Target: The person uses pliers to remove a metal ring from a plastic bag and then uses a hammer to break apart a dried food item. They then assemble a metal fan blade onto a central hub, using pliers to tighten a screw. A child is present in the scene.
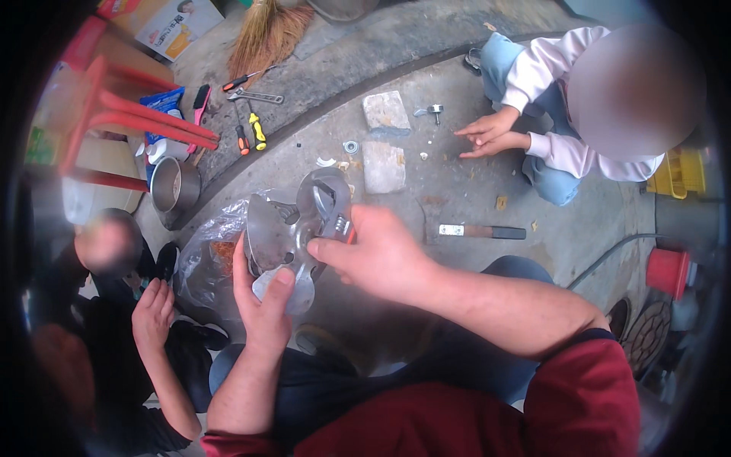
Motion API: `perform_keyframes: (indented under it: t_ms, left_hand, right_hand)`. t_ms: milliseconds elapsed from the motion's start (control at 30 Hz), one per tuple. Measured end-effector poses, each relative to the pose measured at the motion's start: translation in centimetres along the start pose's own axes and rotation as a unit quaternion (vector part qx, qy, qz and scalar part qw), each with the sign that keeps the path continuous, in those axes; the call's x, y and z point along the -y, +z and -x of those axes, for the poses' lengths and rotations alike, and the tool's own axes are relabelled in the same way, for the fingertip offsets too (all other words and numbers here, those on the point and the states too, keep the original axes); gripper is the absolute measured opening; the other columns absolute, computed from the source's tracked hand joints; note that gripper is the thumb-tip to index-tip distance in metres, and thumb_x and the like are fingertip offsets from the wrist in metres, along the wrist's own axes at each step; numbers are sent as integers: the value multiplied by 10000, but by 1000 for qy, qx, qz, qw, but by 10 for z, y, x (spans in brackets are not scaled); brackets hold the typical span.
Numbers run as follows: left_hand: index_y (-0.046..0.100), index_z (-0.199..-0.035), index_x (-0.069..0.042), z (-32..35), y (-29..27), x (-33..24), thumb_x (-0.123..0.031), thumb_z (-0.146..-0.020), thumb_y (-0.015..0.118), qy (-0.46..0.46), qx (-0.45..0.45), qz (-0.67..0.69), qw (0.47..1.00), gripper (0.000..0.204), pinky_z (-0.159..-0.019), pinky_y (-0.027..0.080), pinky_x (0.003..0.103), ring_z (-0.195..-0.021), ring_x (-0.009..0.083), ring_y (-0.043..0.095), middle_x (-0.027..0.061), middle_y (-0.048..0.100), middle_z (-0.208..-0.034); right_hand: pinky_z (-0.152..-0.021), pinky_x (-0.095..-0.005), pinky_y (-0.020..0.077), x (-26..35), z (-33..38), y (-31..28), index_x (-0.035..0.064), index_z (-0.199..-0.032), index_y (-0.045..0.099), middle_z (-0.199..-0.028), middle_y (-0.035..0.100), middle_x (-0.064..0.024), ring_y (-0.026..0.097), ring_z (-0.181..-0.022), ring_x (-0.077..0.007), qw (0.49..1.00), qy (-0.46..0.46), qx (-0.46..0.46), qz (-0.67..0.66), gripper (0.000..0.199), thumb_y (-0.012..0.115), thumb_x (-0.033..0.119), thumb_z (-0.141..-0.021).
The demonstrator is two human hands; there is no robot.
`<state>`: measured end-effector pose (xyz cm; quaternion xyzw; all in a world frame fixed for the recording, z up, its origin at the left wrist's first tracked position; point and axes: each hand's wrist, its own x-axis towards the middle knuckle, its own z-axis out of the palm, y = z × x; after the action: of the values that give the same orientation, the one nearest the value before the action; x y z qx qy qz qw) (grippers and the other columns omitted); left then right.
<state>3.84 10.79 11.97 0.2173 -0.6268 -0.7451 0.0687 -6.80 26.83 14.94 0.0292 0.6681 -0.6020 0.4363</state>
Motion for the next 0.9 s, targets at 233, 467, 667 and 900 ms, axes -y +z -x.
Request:
perform_keyframes:
  t_ms: [233, 467, 667, 900]
  left_hand:
    - [222, -1484, 45, 5, 9, -2, -36, -832, 703, 19, 1, -63, 998, 814, -1045, 399, 353, -1207, 203, 502, 153, 492, -1335]
    - [222, -1474, 64, 3, 7, -1, -70, -839, 715, -30, -11, 12, 999, 816, -1028, 421, 349, -1199, 217, 518, 167, 505, -1326]
    - [251, -1458, 62, 4, 6, 6, -103, -823, 744, 28, -8, -77, 997, 821, -996, 456, 353, -1163, 232, 566, 191, 538, -1295]
    - [254, -1454, 69, 4, 4, 10, -181, -838, 748, -23, -27, -47, 998, 829, -947, 496, 346, -1103, 235, 621, 199, 595, -1236]
  right_hand:
    - [-558, -240, 477, -22, -5, 1, 32, -936, 609, -746, 636, -25, 593, -619, -83, 994, -89, -34, 48, 88, 670, 68, -884]
    - [-582, -267, 494, -17, -8, 1, 23, -931, 624, -741, 650, -40, 601, -620, -95, 957, -210, -70, 187, 113, 682, 68, -845]
    - [-575, -262, 477, -17, -10, 3, 23, -949, 647, -708, 645, -16, 596, -622, -79, 993, -83, -63, 64, 146, 699, 106, -841]
    - [-655, -252, 476, -24, -14, 1, 42, -912, 653, -764, 641, 7, 569, -716, -58, 955, -179, -77, 225, 94, 694, 63, -830]
